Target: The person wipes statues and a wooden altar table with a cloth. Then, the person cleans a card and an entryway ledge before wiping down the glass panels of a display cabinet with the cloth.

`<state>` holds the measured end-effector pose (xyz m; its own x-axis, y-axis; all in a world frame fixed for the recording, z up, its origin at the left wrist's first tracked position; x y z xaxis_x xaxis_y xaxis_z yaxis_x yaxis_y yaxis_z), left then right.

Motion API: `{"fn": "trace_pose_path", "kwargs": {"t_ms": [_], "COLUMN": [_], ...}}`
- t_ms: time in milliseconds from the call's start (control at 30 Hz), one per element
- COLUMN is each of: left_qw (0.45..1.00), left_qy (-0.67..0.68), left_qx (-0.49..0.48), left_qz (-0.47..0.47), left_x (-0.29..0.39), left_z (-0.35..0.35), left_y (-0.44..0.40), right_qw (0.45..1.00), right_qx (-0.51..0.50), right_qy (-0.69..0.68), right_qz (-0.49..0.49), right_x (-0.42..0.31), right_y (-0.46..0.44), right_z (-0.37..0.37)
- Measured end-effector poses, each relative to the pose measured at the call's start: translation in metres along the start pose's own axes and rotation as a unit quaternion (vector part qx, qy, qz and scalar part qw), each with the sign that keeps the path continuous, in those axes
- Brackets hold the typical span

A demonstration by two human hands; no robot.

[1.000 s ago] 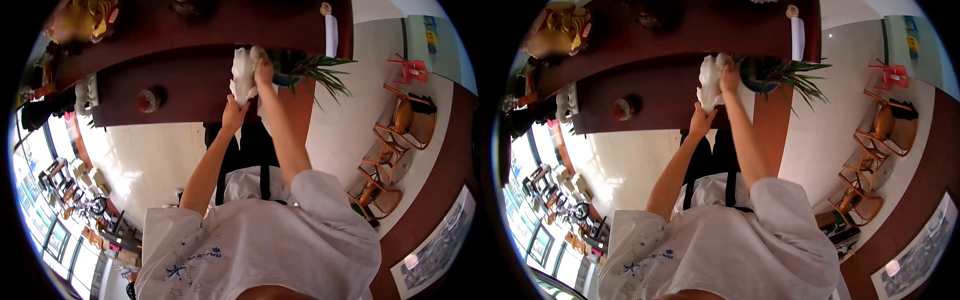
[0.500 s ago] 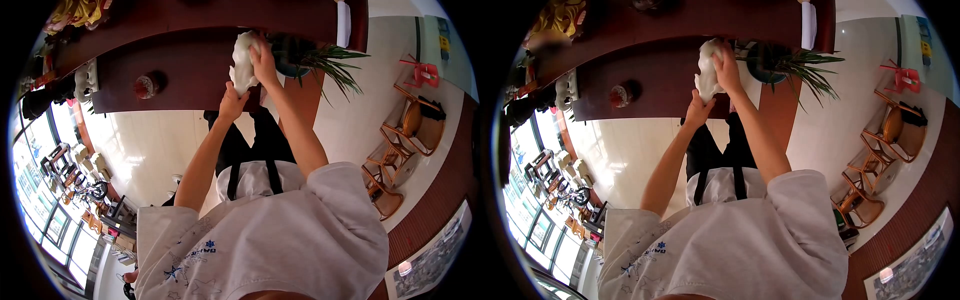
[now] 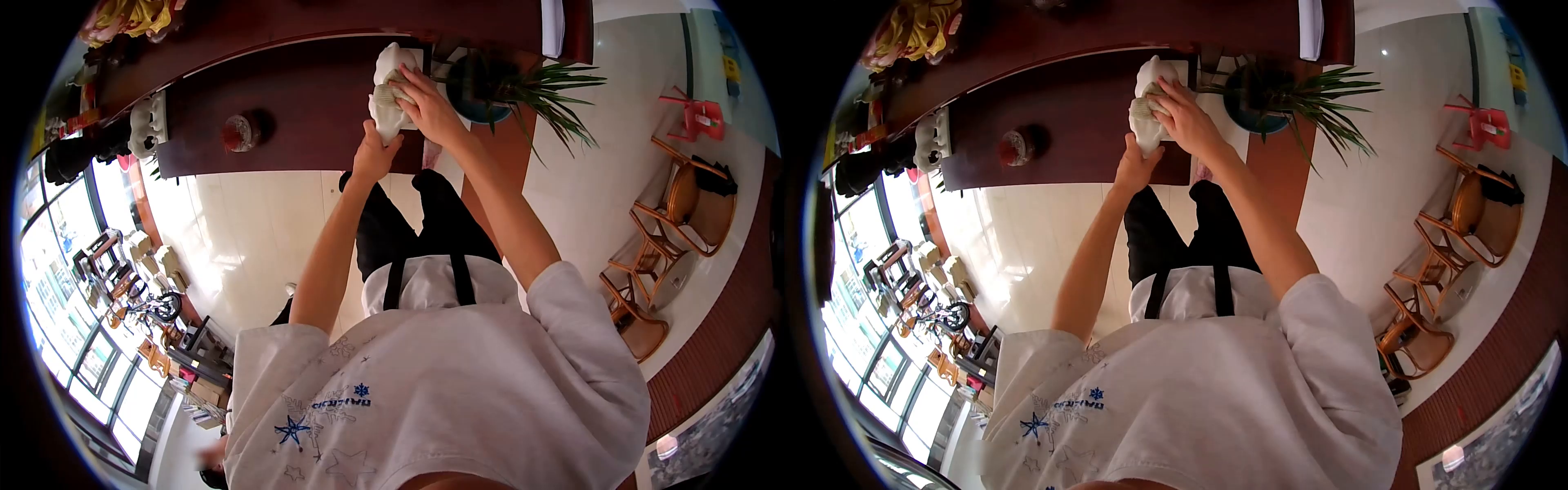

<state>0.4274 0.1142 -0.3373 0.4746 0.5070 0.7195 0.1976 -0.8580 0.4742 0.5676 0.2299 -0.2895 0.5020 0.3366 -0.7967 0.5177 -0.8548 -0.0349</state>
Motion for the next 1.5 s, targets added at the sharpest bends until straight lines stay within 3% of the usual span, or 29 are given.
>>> {"fn": "trace_pose_path", "kwargs": {"t_ms": [100, 200, 300, 367, 433, 533, 667, 733, 833, 867, 900, 967, 1000, 1133, 1233, 1267, 1367, 1500], "left_qw": [0.999, 1.0, 1.0, 0.998, 0.997, 0.999, 0.999, 0.998, 0.997, 0.997, 0.997, 0.997, 0.996, 0.998, 0.998, 0.998, 0.998, 0.997], "left_qy": [0.025, 0.015, 0.015, 0.035, 0.056, 0.038, 0.016, 0.015, 0.014, 0.019, 0.022, 0.034, 0.044, 0.025, -0.001, 0.002, 0.0, 0.02], "left_qx": [0.001, 0.002, 0.017, 0.039, 0.025, 0.014, 0.036, 0.05, 0.065, 0.069, 0.069, 0.065, 0.063, 0.057, 0.07, 0.07, 0.062, 0.077], "left_qz": [0.021, 0.014, 0.015, 0.025, 0.042, 0.025, 0.032, 0.035, 0.032, 0.031, 0.029, 0.034, 0.04, 0.013, -0.004, -0.007, -0.007, 0.004], "left_x": [-0.004, 0.0, 0.005, -0.003, -0.009, -0.017, -0.017, -0.011, -0.004, -0.004, -0.004, -0.007, -0.009, -0.007, -0.002, -0.001, -0.004, -0.002], "left_z": [0.001, 0.0, -0.001, 0.004, 0.008, 0.009, 0.006, 0.005, 0.004, 0.004, 0.004, 0.005, 0.005, 0.005, 0.004, 0.005, 0.0, 0.002], "left_y": [-0.006, -0.002, -0.003, -0.003, -0.003, -0.009, -0.007, -0.003, -0.001, -0.001, 0.0, 0.0, -0.001, 0.001, 0.003, 0.002, 0.0, 0.003], "right_qw": [0.993, 0.973, 0.956, 0.994, 0.991, 0.983, 0.93, 0.984, 0.995, 0.997, 0.999, 0.984, 0.972, 0.956, 0.925, 0.911, 0.918, 0.934], "right_qx": [-0.069, -0.19, -0.007, 0.017, 0.043, -0.012, -0.146, -0.05, 0.078, 0.056, 0.001, -0.051, -0.062, -0.171, -0.316, -0.328, -0.322, -0.184], "right_qy": [-0.016, -0.129, -0.277, -0.105, 0.066, 0.111, 0.195, 0.1, 0.055, 0.048, -0.042, 0.099, 0.151, 0.161, 0.119, 0.127, 0.165, 0.281], "right_qz": [-0.093, -0.005, 0.092, -0.005, -0.105, -0.147, -0.275, -0.139, 0.014, -0.035, 0.011, -0.139, -0.167, -0.175, -0.175, -0.215, -0.162, -0.122], "right_x": [0.033, 0.054, 0.047, -0.003, -0.051, -0.057, -0.025, 0.008, 0.019, 0.005, -0.008, -0.036, -0.049, -0.051, -0.051, -0.048, -0.045, -0.059], "right_y": [-0.001, -0.013, -0.005, 0.012, 0.036, 0.05, 0.046, 0.035, 0.023, 0.02, 0.021, 0.024, 0.027, 0.019, -0.004, -0.014, -0.023, 0.007], "right_z": [0.003, -0.022, -0.033, -0.015, 0.005, 0.012, -0.013, -0.048, -0.085, -0.08, -0.064, -0.025, -0.006, -0.018, -0.031, -0.028, -0.016, -0.003]}}
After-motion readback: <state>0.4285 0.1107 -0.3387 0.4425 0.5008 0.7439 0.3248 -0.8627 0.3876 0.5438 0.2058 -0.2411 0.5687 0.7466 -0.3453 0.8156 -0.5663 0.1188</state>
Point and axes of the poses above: each hand's wrist, its own y-axis away from the middle knuckle, its own z-axis out of the palm, x = y × z, the point moved 5 cm from there along -y, towards the middle knuckle, and after that the axes turned 1 degree about x, right-handed, at the moved point
